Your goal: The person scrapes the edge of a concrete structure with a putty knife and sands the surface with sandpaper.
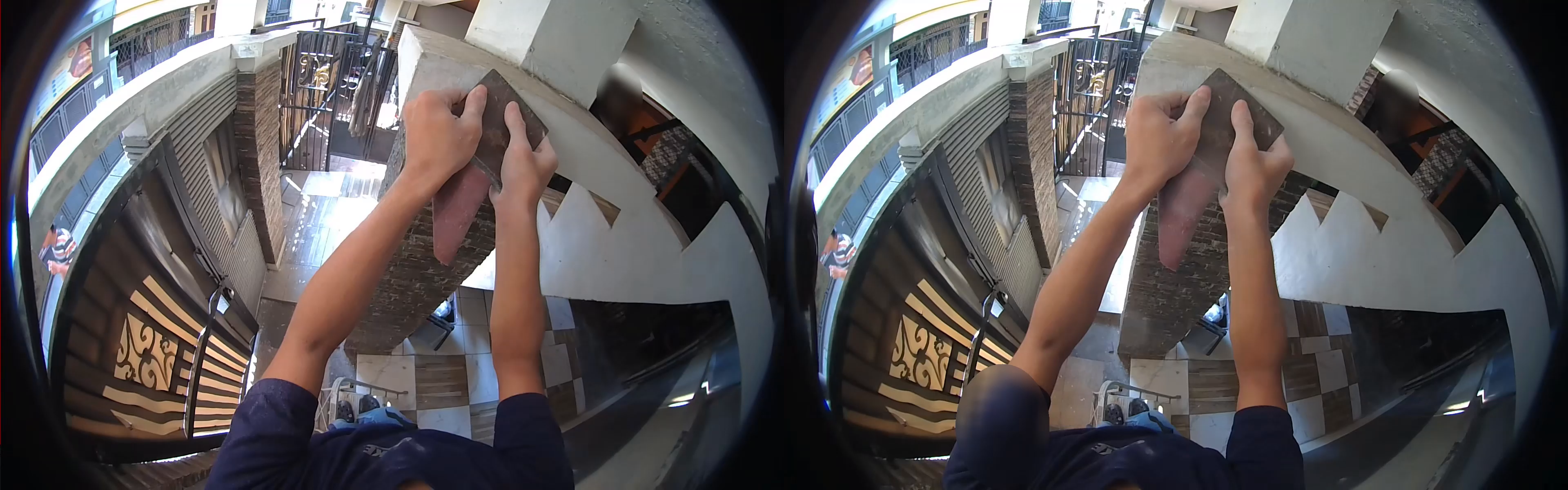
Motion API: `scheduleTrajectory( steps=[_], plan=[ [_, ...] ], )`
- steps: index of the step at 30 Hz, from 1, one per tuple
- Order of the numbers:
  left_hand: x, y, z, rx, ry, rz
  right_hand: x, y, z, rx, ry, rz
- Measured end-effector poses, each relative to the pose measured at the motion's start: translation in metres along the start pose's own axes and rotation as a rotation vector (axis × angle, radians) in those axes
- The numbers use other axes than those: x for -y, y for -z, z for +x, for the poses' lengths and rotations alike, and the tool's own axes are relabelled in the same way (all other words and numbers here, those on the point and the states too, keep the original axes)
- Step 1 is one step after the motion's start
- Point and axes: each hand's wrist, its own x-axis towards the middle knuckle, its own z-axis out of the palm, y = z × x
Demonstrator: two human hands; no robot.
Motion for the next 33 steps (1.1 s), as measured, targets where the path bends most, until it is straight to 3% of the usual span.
scheduleTrajectory(
  steps=[3,7,13,15,25,28,31,33],
  plan=[
    [0.014,0.002,-0.014,0.027,0.006,-0.042,-0.019,0.007,-0.008,-0.063,0.094,-0.029],
    [0.011,0.002,-0.008,0.035,0.015,-0.044,-0.007,0.007,-0.002,0.033,0.021,0.035],
    [0.017,0.005,-0.014,0.024,0.035,-0.042,-0.026,0.008,-0.002,-0.049,0.106,-0.073],
    [0.016,0.002,-0.009,0.027,0.049,-0.049,-0.022,0.008,0.005,0.03,0.12,-0.023],
    [0.017,0.002,-0.013,-0.032,0.019,-0.059,-0.014,0.0,-0.009,0.043,0.055,0.047],
    [0.009,0.005,-0.003,-0.002,0.009,-0.063,-0.012,-0.005,-0.001,-0.036,0.143,-0.02],
    [0.002,0.007,-0.001,0.006,0.017,0.017,-0.001,-0.005,-0.004,0.008,-0.001,0.015],
    [0.012,0.006,-0.011,0.036,0.03,0.048,-0.016,0.001,-0.007,-0.014,0.119,0.063]
  ],
)
